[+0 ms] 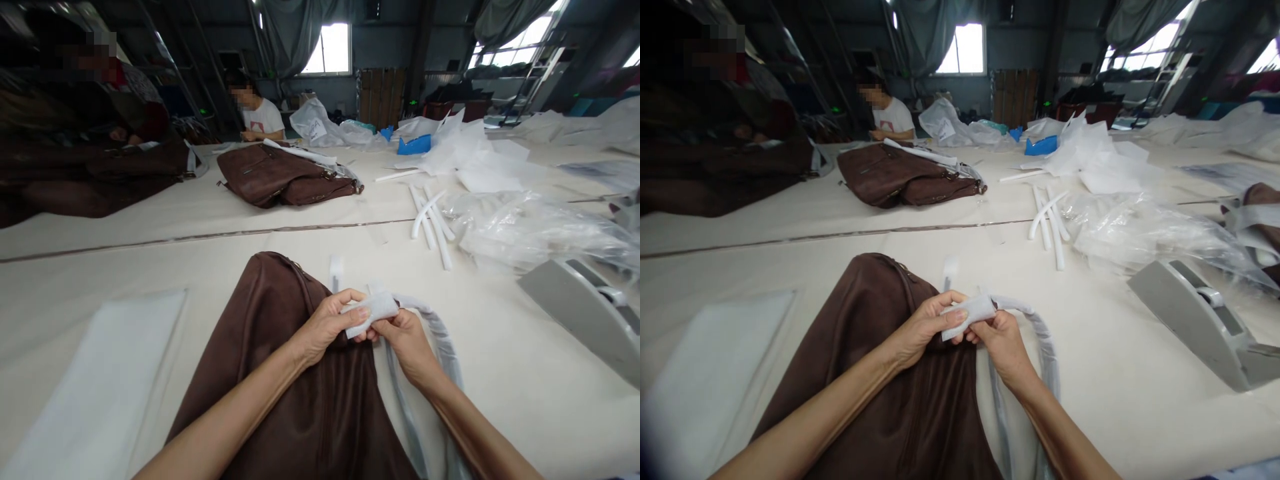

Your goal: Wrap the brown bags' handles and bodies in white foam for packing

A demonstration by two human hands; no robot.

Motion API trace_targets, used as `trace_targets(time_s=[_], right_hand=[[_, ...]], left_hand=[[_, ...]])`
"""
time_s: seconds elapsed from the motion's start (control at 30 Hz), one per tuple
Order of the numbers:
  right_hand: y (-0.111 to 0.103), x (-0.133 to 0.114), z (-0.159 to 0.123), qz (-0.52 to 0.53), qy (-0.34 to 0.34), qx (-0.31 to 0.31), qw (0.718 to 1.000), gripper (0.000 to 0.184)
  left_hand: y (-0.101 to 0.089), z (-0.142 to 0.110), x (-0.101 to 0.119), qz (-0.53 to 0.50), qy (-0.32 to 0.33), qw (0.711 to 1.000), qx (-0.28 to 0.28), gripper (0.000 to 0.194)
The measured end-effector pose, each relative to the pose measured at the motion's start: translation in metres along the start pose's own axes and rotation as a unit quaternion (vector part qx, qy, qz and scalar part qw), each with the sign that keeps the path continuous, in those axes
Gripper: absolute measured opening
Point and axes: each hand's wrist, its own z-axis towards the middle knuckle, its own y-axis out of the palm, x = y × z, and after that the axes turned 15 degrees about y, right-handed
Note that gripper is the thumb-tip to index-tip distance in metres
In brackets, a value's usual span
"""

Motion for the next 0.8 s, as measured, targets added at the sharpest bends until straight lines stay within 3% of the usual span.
trace_targets(time_s=[0.27,0.37,0.57,0.7,0.8], right_hand=[[-0.002,0.004,0.004,-0.013,-0.041,0.064,0.997,0.021],[-0.006,0.007,0.003,-0.004,-0.047,0.051,0.998,0.025],[-0.005,0.011,0.009,0.013,-0.014,0.035,0.999,0.045],[-0.009,0.008,0.012,0.033,0.050,0.068,0.996,0.045],[-0.021,0.002,-0.004,0.022,0.095,0.065,0.993,0.040]], left_hand=[[0.000,0.001,0.000,-0.004,-0.030,0.999,-0.033,0.063],[-0.001,0.001,-0.004,-0.011,-0.034,0.998,-0.052,0.072],[0.002,0.005,-0.007,0.014,-0.030,0.997,-0.072,0.051],[0.001,0.007,-0.006,0.082,-0.026,0.995,-0.044,0.042],[0.001,0.006,-0.003,0.097,-0.023,0.995,-0.011,0.042]])
